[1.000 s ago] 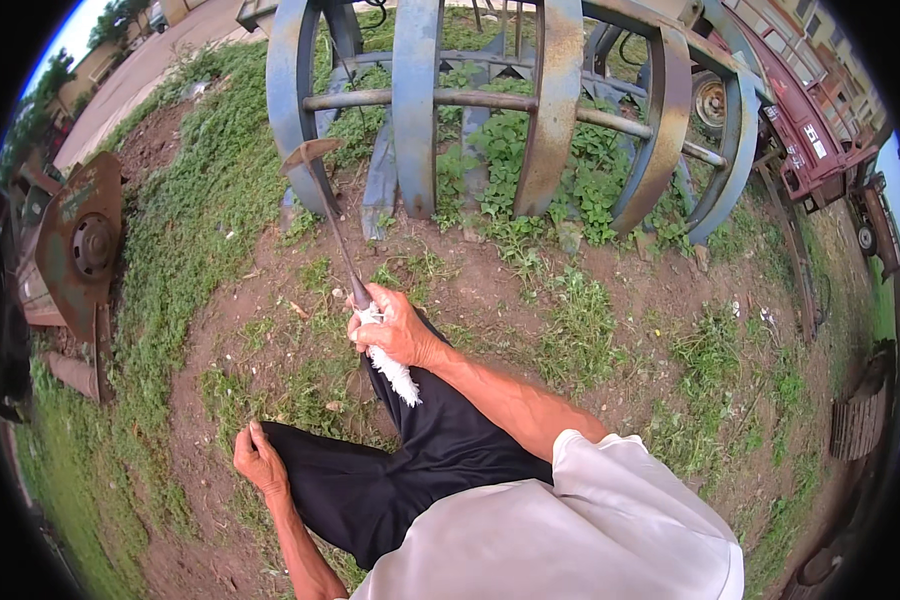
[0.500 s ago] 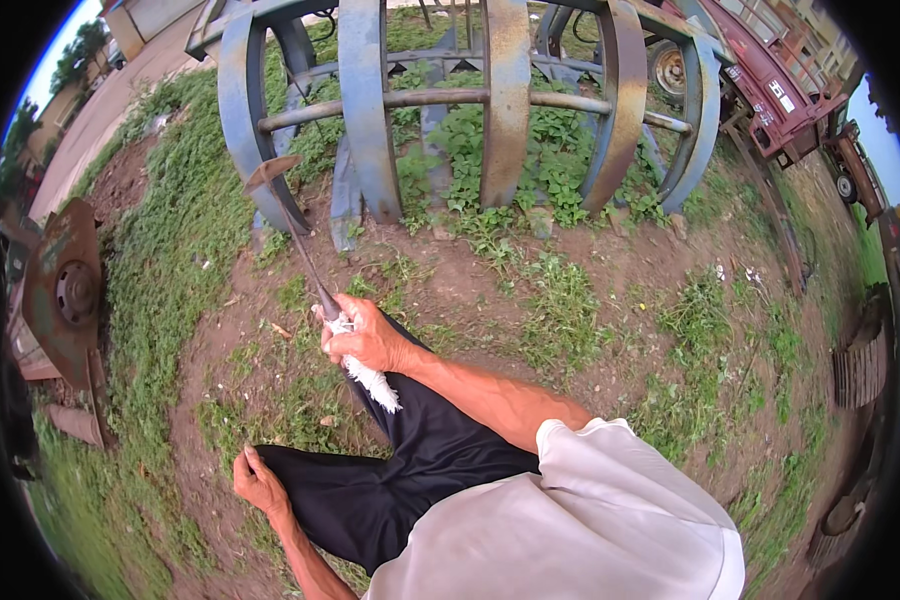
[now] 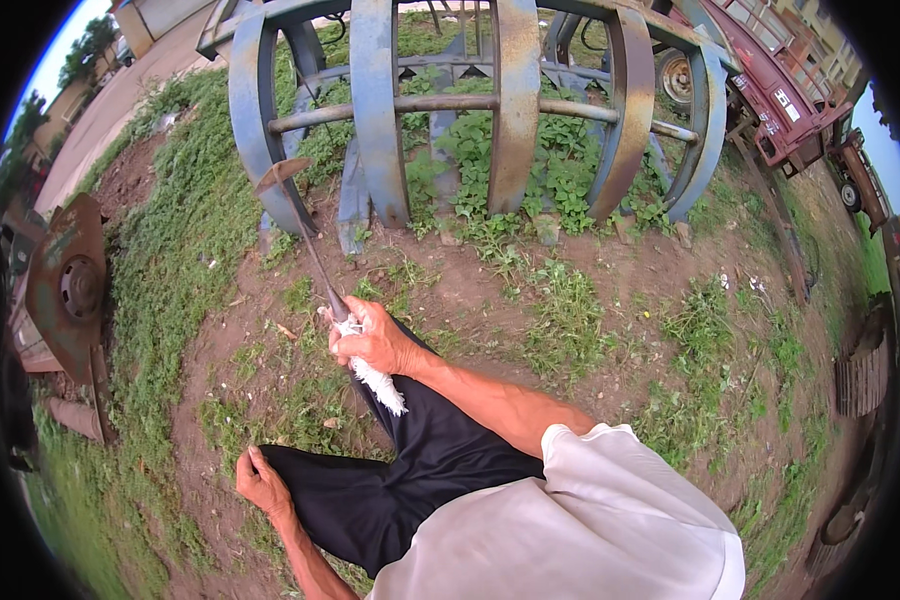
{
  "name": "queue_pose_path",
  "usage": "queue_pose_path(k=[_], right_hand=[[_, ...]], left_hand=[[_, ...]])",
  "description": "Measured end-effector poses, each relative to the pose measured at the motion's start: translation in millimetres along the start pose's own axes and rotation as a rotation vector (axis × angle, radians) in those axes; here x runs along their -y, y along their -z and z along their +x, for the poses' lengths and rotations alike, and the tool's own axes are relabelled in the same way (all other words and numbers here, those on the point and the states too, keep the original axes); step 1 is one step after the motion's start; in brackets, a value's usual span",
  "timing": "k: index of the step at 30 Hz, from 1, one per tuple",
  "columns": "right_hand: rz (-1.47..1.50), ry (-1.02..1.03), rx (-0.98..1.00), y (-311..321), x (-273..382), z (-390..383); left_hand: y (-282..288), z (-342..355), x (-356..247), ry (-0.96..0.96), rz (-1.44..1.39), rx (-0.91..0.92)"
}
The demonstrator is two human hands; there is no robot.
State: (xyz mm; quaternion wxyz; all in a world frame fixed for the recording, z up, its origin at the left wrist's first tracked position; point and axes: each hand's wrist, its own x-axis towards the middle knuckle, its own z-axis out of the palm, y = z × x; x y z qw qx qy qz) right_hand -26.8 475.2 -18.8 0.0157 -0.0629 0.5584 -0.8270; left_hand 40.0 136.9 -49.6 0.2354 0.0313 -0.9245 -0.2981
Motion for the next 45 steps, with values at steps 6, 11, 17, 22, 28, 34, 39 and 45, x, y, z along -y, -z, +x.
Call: queue_pose_path(k=[6, 11, 17, 22, 28, 34, 39, 45], right_hand=[[0.005, -0.012, 0.003, -3.9, 0.6, 1.8], [0.035, -0.044, -0.020, -3.3, 1.5, 1.6], [0.064, -0.068, -0.031, -3.0, 3.9, 1.2], [0.077, -0.060, -0.028, -4.4, 3.7, 0.6], [0.049, -0.073, -0.034, -6.5, 7.7, 0.8], [0.033, -0.070, -0.036, -5.9, 7.8, 1.4], [-0.037, -0.070, -0.062, -7.2, 10.0, 1.3], [-0.105, -0.060, -0.099, -11.9, 10.1, 1.5]], left_hand=[[1.6, 1.4, 5.6, 0.014, 0.009, -0.028], [1.2, 2.5, 2.0, 0.025, -0.018, -0.015], [0.4, 2.2, 3.7, 0.024, -0.003, -0.002], [-4.5, 1.3, 5.0, -0.021, -0.033, -0.102], [0.4, 1.1, 2.3, 0.031, 0.006, -0.067], [-0.2, 1.7, -0.1, 0.047, -0.023, -0.086], [0.3, 2.4, -1.9, 0.017, -0.019, -0.096], [2.0, 2.3, -0.1, 0.000, -0.023, -0.122]])
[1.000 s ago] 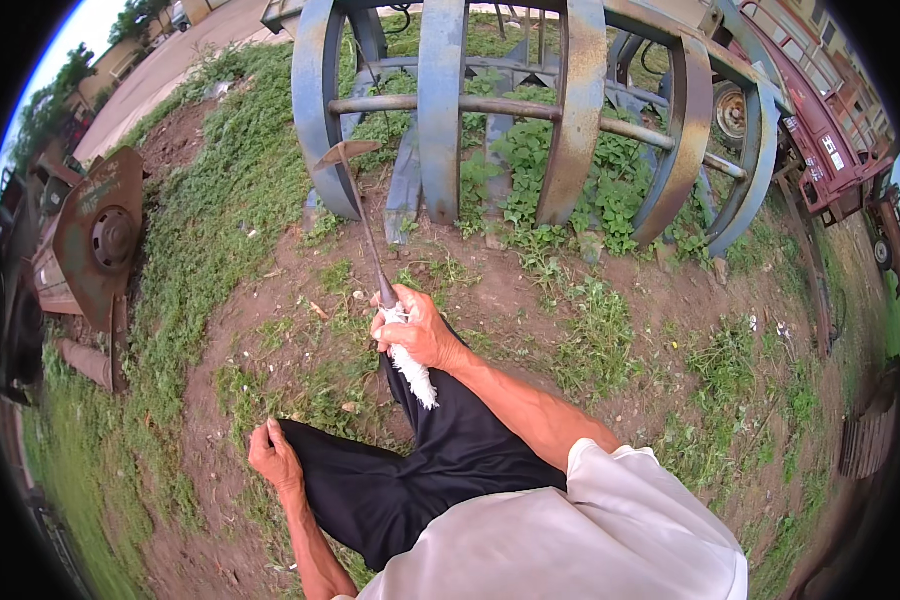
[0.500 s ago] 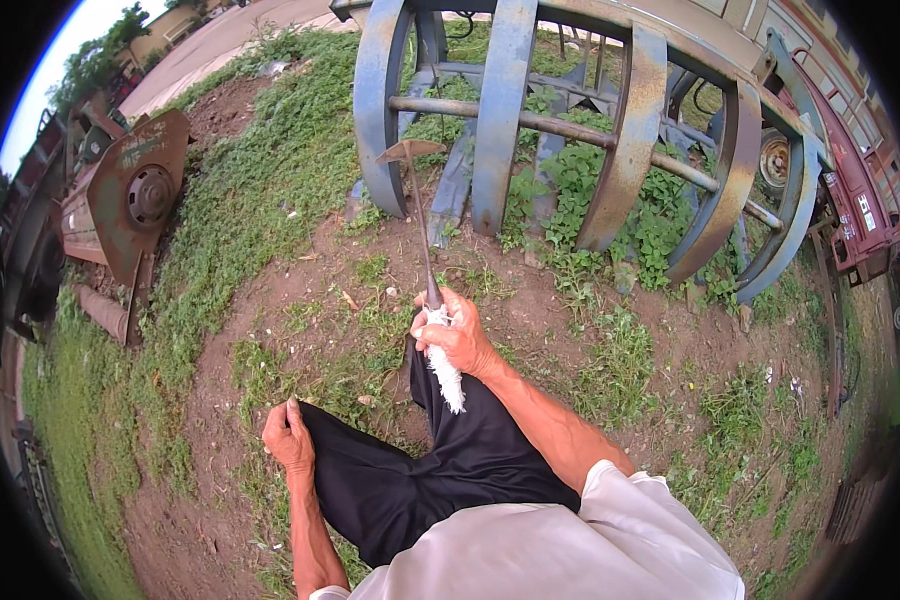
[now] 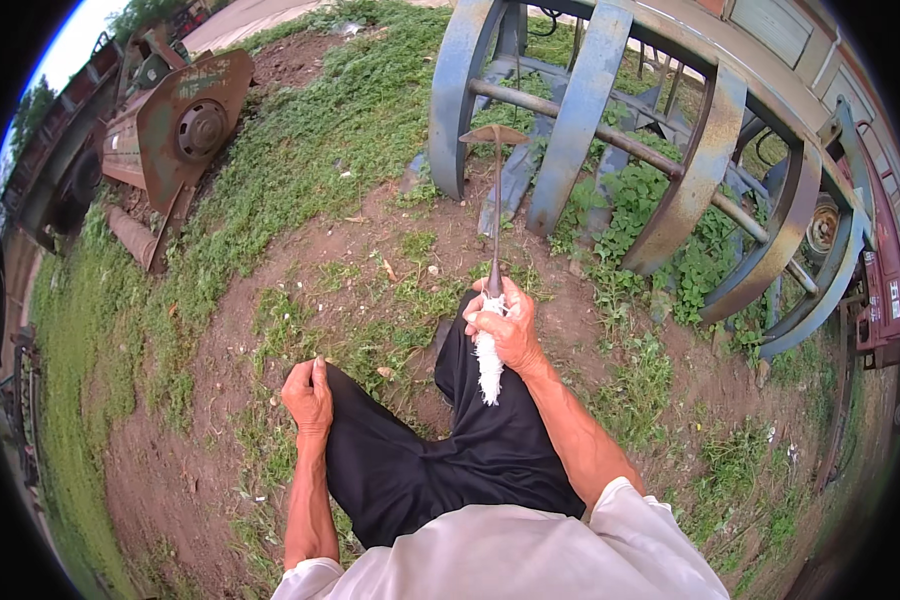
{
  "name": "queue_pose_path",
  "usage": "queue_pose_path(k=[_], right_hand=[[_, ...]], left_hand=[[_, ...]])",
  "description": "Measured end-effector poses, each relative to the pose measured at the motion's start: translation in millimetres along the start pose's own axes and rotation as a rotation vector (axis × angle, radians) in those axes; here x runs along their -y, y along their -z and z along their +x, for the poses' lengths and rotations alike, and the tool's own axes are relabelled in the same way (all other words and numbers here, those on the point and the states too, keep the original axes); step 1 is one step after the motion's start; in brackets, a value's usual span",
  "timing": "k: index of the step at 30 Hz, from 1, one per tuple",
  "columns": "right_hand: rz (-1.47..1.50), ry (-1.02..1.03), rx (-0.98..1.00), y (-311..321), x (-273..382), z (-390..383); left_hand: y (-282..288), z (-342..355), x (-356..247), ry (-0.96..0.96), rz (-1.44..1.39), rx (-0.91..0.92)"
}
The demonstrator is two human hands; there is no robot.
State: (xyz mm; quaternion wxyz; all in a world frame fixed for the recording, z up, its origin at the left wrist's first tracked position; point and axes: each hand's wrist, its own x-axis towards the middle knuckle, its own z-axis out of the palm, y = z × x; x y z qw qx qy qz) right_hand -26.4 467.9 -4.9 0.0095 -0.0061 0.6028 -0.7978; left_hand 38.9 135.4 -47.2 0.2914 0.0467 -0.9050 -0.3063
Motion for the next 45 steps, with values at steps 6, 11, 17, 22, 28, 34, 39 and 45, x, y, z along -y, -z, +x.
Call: queue_pose_path(k=[6, 11, 17, 22, 28, 34, 39, 45], right_hand=[[0.022, 0.022, -0.001, 3.3, -6.7, 2.3], [0.012, 0.008, -0.014, -3.6, -6.6, 1.6], [0.015, 0.057, -0.044, 0.7, -10.0, 1.1], [-0.005, 0.050, -0.039, -3.3, -8.5, 3.8], [-0.014, 0.075, -0.013, 3.3, -15.7, 6.5], [-0.029, 0.058, -0.031, -0.5, -10.9, 4.9], [-0.031, 0.061, -0.024, -2.2, -11.8, 4.5], [-0.020, 0.069, -0.038, -3.4, -8.8, 5.2]], left_hand=[[1.0, 2.0, -3.5, 0.012, 0.002, -0.016], [4.6, -0.7, 0.2, 0.000, 0.013, -0.025], [2.6, -0.3, -2.3, -0.005, 0.017, -0.032], [8.0, 0.2, -3.5, 0.005, 0.024, -0.030], [7.9, -1.0, -1.7, -0.009, 0.036, -0.009], [10.2, -1.9, -4.5, 0.021, 0.037, 0.009], [11.7, -2.5, -2.8, -0.013, 0.037, -0.019], [10.2, 0.1, -4.6, 0.006, 0.034, -0.006]])
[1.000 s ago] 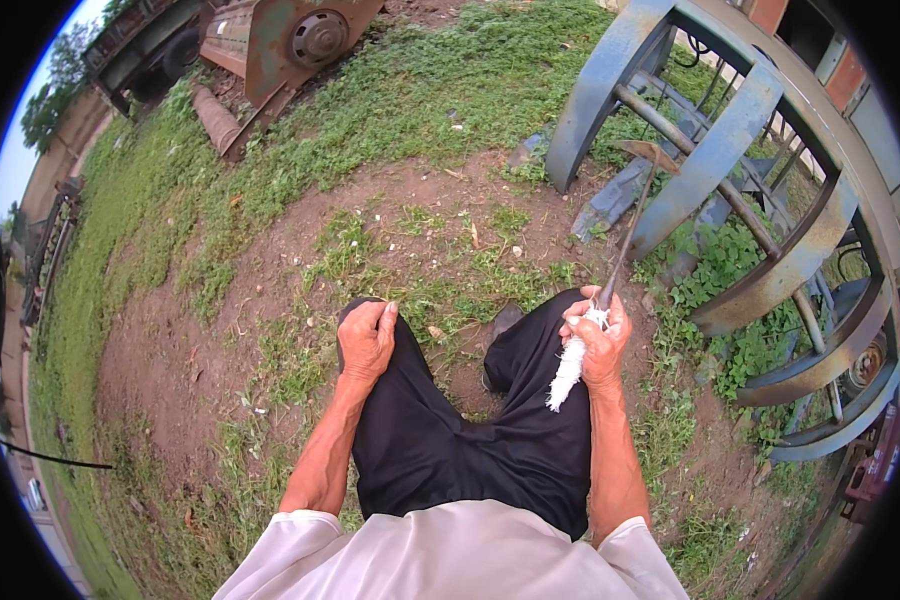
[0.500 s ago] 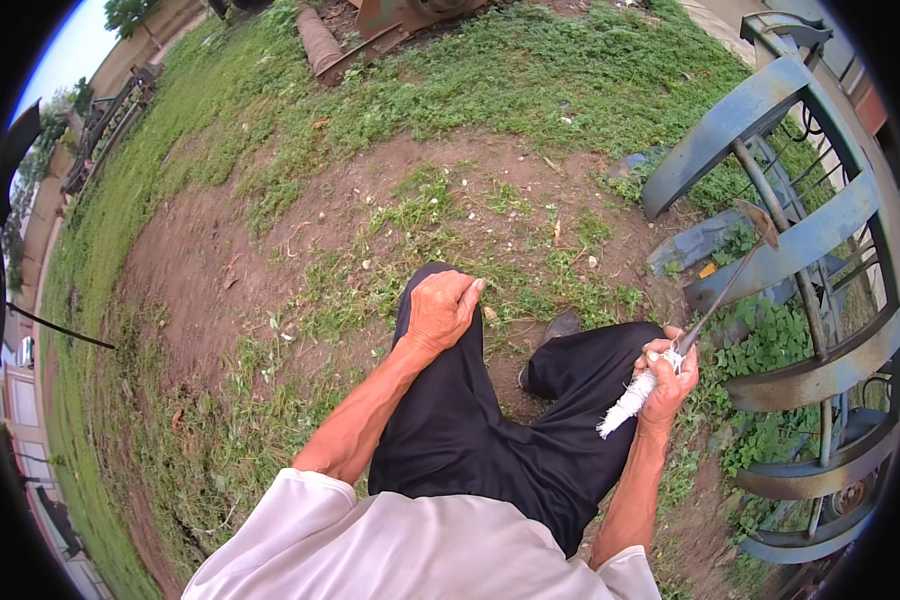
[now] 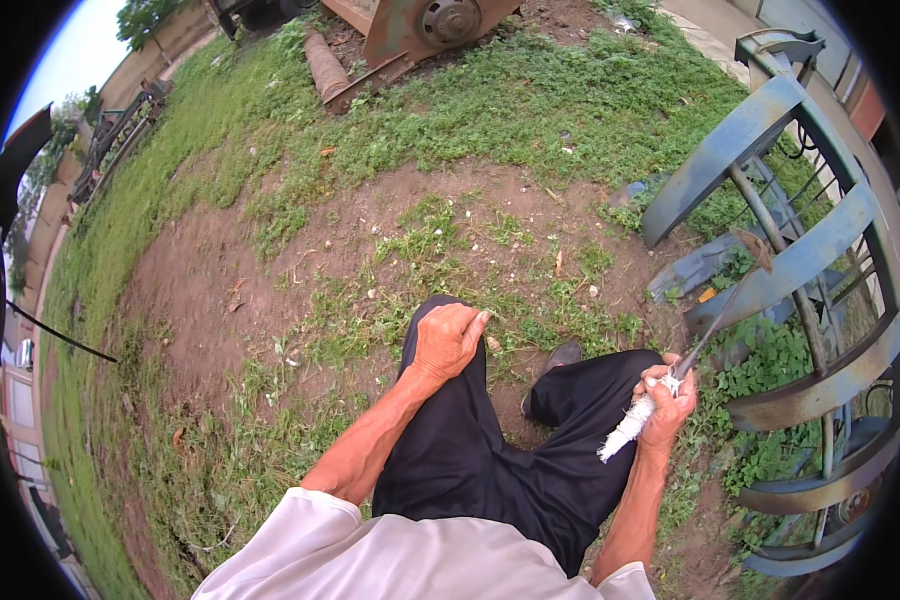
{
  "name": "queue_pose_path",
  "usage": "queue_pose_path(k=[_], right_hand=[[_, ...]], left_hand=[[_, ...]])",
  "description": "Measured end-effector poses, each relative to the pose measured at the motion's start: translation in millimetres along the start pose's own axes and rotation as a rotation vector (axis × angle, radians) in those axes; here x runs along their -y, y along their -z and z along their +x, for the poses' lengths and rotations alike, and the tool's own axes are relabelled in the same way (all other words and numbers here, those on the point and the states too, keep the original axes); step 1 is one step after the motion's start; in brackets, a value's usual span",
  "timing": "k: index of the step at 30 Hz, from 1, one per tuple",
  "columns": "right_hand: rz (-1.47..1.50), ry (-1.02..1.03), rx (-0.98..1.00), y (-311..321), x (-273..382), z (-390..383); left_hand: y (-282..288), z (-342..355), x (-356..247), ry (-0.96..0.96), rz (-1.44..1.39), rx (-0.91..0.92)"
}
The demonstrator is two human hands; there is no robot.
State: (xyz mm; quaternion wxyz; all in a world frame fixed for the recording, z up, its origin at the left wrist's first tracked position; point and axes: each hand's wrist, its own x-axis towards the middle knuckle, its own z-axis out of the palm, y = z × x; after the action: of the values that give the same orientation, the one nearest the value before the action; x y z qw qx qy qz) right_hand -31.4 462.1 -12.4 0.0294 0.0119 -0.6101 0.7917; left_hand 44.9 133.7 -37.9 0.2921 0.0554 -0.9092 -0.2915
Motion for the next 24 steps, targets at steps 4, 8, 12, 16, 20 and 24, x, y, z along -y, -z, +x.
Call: queue_pose_path(k=[4, 8, 12, 16, 20, 24], right_hand=[[-0.007, 0.008, -0.001, -0.4, 0.4, 0.3], [-0.006, -0.007, 0.005, 1.8, 0.1, -0.3], [0.003, -0.011, 0.007, 2.8, 0.0, -1.5], [0.010, -0.008, 0.005, 0.5, 0.3, -1.3], [0.036, -0.007, 0.001, 1.8, 1.3, -2.1], [0.011, -0.032, -0.030, 4.1, 6.5, -2.5]], left_hand=[[0.9, -0.6, -1.0, -0.006, -0.003, -0.004], [-0.6, 0.5, -0.7, -0.018, -0.005, -0.017], [-1.6, -1.2, -0.6, -0.007, 0.011, 0.003], [3.1, -2.2, -0.8, -0.006, 0.011, -0.006], [-1.0, -1.9, 0.7, -0.031, 0.007, -0.014], [-3.6, 1.8, -3.3, -0.021, -0.006, -0.007]])
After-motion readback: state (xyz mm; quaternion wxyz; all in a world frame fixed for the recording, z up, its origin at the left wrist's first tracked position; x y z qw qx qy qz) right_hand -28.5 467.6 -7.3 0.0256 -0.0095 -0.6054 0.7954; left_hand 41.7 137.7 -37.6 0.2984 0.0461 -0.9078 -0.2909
